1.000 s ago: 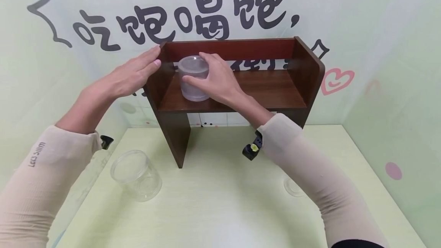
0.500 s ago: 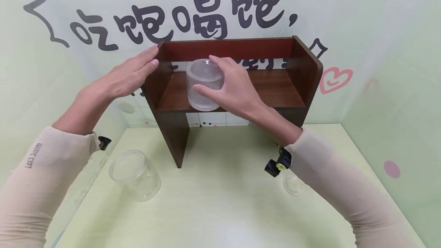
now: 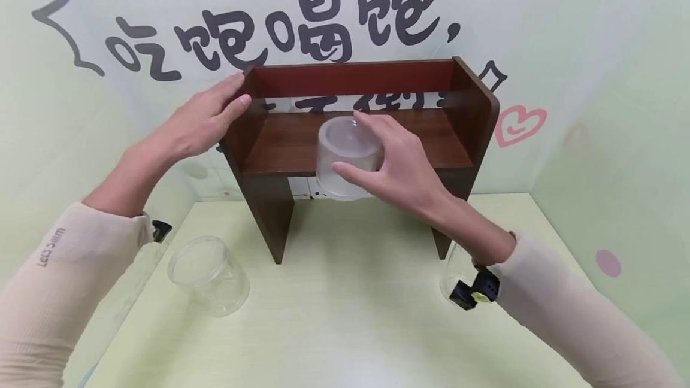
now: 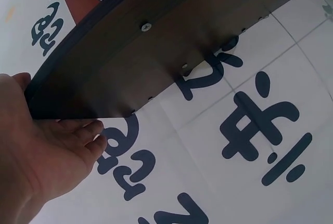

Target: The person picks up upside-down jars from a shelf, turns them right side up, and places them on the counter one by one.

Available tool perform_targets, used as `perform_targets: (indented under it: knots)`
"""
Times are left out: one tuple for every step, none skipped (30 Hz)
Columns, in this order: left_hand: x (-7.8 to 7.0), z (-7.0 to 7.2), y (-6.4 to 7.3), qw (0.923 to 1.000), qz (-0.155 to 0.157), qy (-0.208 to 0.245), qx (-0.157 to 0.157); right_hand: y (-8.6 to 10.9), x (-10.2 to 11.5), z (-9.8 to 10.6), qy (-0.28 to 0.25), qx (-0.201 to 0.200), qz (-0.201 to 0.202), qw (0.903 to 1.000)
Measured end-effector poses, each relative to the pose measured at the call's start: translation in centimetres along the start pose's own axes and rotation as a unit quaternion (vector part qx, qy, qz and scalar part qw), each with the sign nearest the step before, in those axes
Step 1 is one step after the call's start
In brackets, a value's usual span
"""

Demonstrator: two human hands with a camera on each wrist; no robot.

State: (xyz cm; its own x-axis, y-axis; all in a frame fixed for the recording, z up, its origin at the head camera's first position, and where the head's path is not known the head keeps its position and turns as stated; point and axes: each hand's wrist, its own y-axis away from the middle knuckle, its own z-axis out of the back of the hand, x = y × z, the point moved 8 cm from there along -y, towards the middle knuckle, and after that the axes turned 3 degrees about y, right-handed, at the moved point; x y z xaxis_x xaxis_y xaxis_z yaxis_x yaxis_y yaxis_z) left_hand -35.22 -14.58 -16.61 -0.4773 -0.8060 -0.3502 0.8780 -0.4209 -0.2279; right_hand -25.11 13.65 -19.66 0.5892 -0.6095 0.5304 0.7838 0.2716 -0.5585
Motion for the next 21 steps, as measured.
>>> perform_targets:
  knots:
    - [0.0,0.0,0.0,1.0,0.001,-0.004,-0.005,0.3,-0.1,0.0,-0.002,0.001,-0.001,1.0]
    - [0.1,0.0,0.0,0.9999,0.003,-0.009,-0.01,0.6,-0.2,0.0,-0.004,0.002,-0.002,1.0]
    - [0.1,0.0,0.0,0.9998,0.005,-0.014,-0.013,0.9,-0.4,0.0,-0.006,0.003,-0.002,1.0]
    - [0.1,0.1,0.0,0.9996,0.007,-0.019,-0.017,1.2,-0.5,0.0,-0.006,0.003,-0.002,1.0]
    - [0.1,0.1,0.1,0.9994,0.008,-0.025,-0.021,1.5,-0.6,0.0,-0.006,0.003,0.0,1.0]
    - [0.1,0.2,0.1,0.9992,0.009,-0.028,-0.026,1.8,-0.8,-0.1,-0.004,0.003,0.001,1.0]
    - [0.0,0.2,0.2,0.999,0.009,-0.03,-0.032,2.1,-0.9,-0.2,-0.005,0.005,0.001,1.0]
    - [-0.1,0.3,0.3,0.9985,0.006,-0.035,-0.041,2.4,-1.1,-0.3,-0.008,0.006,0.002,1.0]
    - [-0.2,0.4,0.4,0.9978,0.003,-0.04,-0.053,2.7,-1.3,-0.4,-0.01,0.007,0.002,0.9999]
    - [-0.3,0.6,0.5,0.9967,-0.001,-0.047,-0.066,3.0,-1.4,-0.5,-0.013,0.008,0.003,0.9999]
    - [-0.5,0.7,0.7,0.995,-0.006,-0.055,-0.083,3.3,-1.6,-0.6,-0.017,0.009,0.003,0.9998]
    - [-0.7,0.8,0.9,0.9928,-0.014,-0.062,-0.102,3.6,-1.8,-0.8,-0.021,0.011,0.003,0.9997]
    - [-1.0,0.9,1.1,0.9895,-0.024,-0.068,-0.125,3.9,-1.9,-0.9,-0.026,0.012,0.003,0.9996]
    - [-1.4,1.0,1.4,0.9853,-0.037,-0.074,-0.149,4.2,-2.0,-1.1,-0.031,0.014,0.003,0.9994]
    - [-1.8,1.1,1.8,0.98,-0.055,-0.076,-0.176,4.5,-2.1,-1.3,-0.033,0.016,0.002,0.9993]
    - [-2.4,1.1,2.2,0.9733,-0.077,-0.075,-0.203,4.9,-2.3,-1.5,-0.034,0.018,-0.001,0.9992]
    - [-3.0,1.0,2.6,0.9654,-0.101,-0.069,-0.23,5.2,-2.4,-1.7,-0.036,0.021,-0.003,0.9991]
    - [-3.7,0.9,3.1,0.9563,-0.128,-0.062,-0.255,5.5,-2.6,-1.9,-0.038,0.022,-0.007,0.999]
    - [-4.4,0.7,3.7,0.9465,-0.155,-0.054,-0.278,5.9,-2.8,-2.1,-0.039,0.023,-0.011,0.9989]
    - [-5.1,0.5,4.2,0.9363,-0.181,-0.045,-0.297,6.2,-3.1,-2.3,-0.044,0.023,-0.015,0.9987]
    - [-5.7,0.1,4.8,0.9259,-0.207,-0.034,-0.314,6.6,-3.4,-2.5,-0.044,0.024,-0.018,0.9986]
